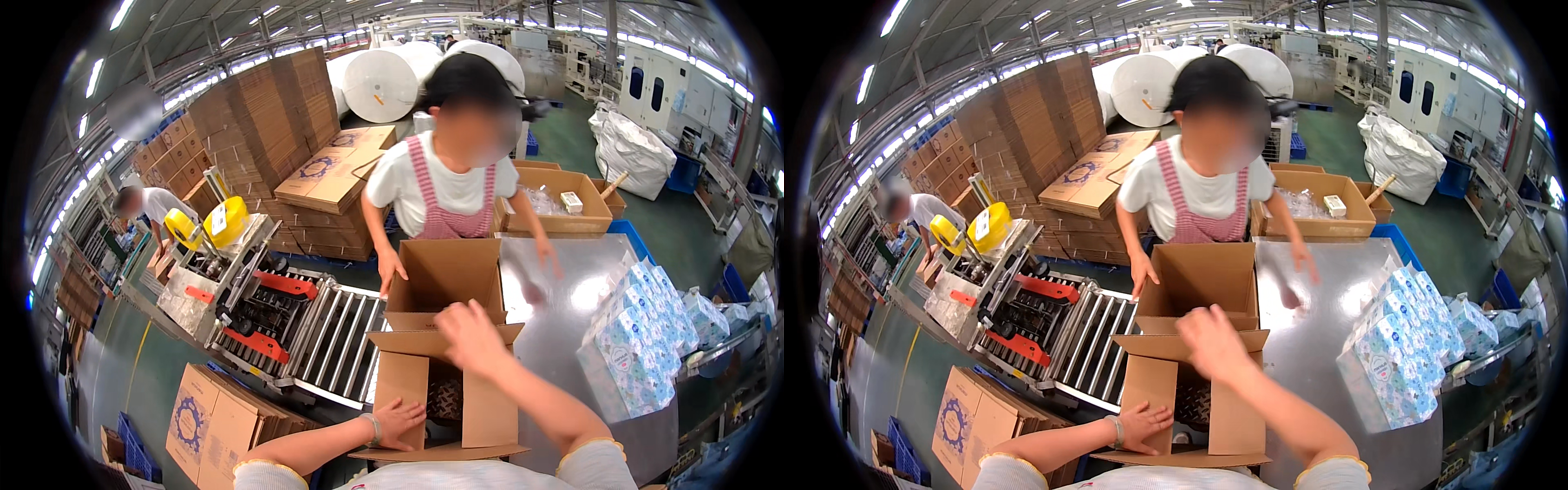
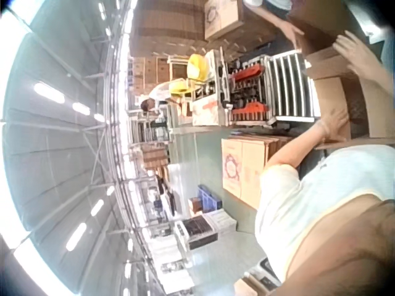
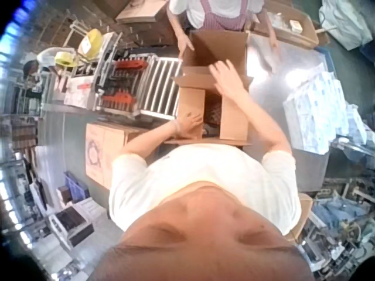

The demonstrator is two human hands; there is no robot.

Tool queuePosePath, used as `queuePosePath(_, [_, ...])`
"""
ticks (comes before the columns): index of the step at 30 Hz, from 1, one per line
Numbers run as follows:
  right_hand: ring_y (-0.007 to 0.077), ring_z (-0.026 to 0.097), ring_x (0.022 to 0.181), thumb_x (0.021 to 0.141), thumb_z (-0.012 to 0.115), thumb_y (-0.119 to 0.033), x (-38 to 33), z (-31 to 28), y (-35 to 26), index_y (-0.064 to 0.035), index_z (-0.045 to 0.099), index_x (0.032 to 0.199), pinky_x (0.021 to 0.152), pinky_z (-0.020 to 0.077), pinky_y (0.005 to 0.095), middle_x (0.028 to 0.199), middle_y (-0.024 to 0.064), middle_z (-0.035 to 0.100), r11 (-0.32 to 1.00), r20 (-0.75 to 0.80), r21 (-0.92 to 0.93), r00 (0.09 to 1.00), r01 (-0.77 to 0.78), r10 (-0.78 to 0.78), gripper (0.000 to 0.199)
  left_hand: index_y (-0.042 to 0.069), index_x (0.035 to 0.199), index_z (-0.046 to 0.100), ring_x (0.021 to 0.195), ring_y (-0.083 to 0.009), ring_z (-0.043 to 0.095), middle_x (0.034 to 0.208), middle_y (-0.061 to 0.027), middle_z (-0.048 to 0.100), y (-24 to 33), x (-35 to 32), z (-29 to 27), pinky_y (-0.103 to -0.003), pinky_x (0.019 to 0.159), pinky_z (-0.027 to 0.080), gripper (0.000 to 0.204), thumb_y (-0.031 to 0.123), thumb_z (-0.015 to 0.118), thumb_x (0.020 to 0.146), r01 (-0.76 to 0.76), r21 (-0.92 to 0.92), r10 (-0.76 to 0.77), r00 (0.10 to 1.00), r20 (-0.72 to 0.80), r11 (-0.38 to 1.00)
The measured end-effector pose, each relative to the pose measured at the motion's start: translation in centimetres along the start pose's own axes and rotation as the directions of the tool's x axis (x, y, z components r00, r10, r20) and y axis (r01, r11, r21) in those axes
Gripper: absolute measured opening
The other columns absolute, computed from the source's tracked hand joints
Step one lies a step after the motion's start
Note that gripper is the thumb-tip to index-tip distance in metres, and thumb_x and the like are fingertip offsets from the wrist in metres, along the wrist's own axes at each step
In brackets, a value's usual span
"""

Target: The person picks up tissue bundles from a metal table, packs them into cardboard boxes, closes the box flaps, and pushes the boxes through a taping machine on a conveyor line.

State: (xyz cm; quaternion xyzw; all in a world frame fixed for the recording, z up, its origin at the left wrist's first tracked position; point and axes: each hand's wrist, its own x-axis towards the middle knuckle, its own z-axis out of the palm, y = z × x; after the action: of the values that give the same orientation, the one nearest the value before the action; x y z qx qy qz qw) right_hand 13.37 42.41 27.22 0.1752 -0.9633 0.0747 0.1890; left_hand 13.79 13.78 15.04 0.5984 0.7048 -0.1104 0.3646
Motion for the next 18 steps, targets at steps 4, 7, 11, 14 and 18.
queuePosePath(4, [0.0343, 0.066, 0.105, 0.09, 0.064, -0.026, -2.0, 0.9, -0.4, -0.001, 0.056, 0.125, 0.104, 0.0444, 0.0498, 0.115, 0.0202, 0.066, 0.948, 0.54, 0.206, 0.836, -0.244, 0.098, 0.043, 0.002, 0.151, 0.038, 0.145, -0.0384, 0.036, 0.151, -0.0253, 0.045, 3.9, -4.6, -0.4, -0.041, 0.119, 0.029, 0.078, 0.062, 0.042, 0.102, -0.265, -0.829, 0.276, 0.951, -0.141, 0.492])
queuePosePath(7, [0.0316, 0.062, 0.124, 0.095, 0.062, -0.038, -9.7, 5.6, 1.3, -0.0082, 0.046, 0.148, 0.106, 0.0467, 0.0406, 0.135, 0.0206, 0.062, 0.983, 0.479, 0.089, 0.858, 0.163, -0.185, 0.062, -0.001, 0.141, 0.046, 0.136, -0.0388, 0.045, 0.141, -0.0252, 0.053, 5.0, -5.7, -8.2, -0.044, 0.116, 0.033, 0.074, 0.062, 0.044, 0.101, -0.047, -0.388, 0.026, 0.998, -0.06, 0.921])
queuePosePath(11, [0.0322, 0.057, 0.131, 0.097, 0.062, -0.04, -7.4, 5.2, 3.1, -0.01, 0.053, 0.144, 0.107, 0.0459, 0.0404, 0.137, 0.0184, 0.062, 0.944, 0.642, 0.297, 0.763, -0.146, -0.084, 0.057, -0.002, 0.144, 0.042, 0.139, -0.0369, 0.042, 0.145, -0.025, 0.049, 0.1, -1.0, -9.2, -0.049, 0.116, 0.032, 0.081, 0.061, 0.053, 0.095, 0.008, 0.154, 0.099, 0.735, -0.67, 0.988])
queuePosePath(14, [0.0301, 0.062, 0.12, 0.097, 0.064, -0.032, -3.6, 5.0, 3.2, -0.0079, 0.065, 0.128, 0.103, 0.0473, 0.0417, 0.124, 0.015, 0.068, 0.67, 0.586, 0.538, 0.798, -0.512, 0.14, 0.039, -0.001, 0.145, 0.045, 0.143, -0.0367, 0.038, 0.15, -0.0237, 0.045, -4.2, 3.4, -3.0, -0.051, 0.119, 0.028, 0.077, 0.054, 0.059, 0.093, 0.141, -0.096, -0.151, 0.468, -0.871, 0.985])
queuePosePath(18, [0.0177, 0.063, 0.093, 0.094, 0.065, -0.014, -6.4, 7.7, 2.2, -0.0054, 0.07, 0.105, 0.086, 0.0504, 0.0322, 0.1, 0.005, 0.069, 0.467, 0.028, 0.768, 0.751, -0.439, 0.66, 0.014, 0.007, 0.154, 0.039, 0.152, -0.0333, 0.026, 0.162, -0.0184, 0.032, -11.9, -0.6, 0.6, -0.049, 0.123, 0.02, 0.069, 0.046, 0.052, 0.099, 0.184, -0.232, -0.296, 0.587, -0.753, 0.955])
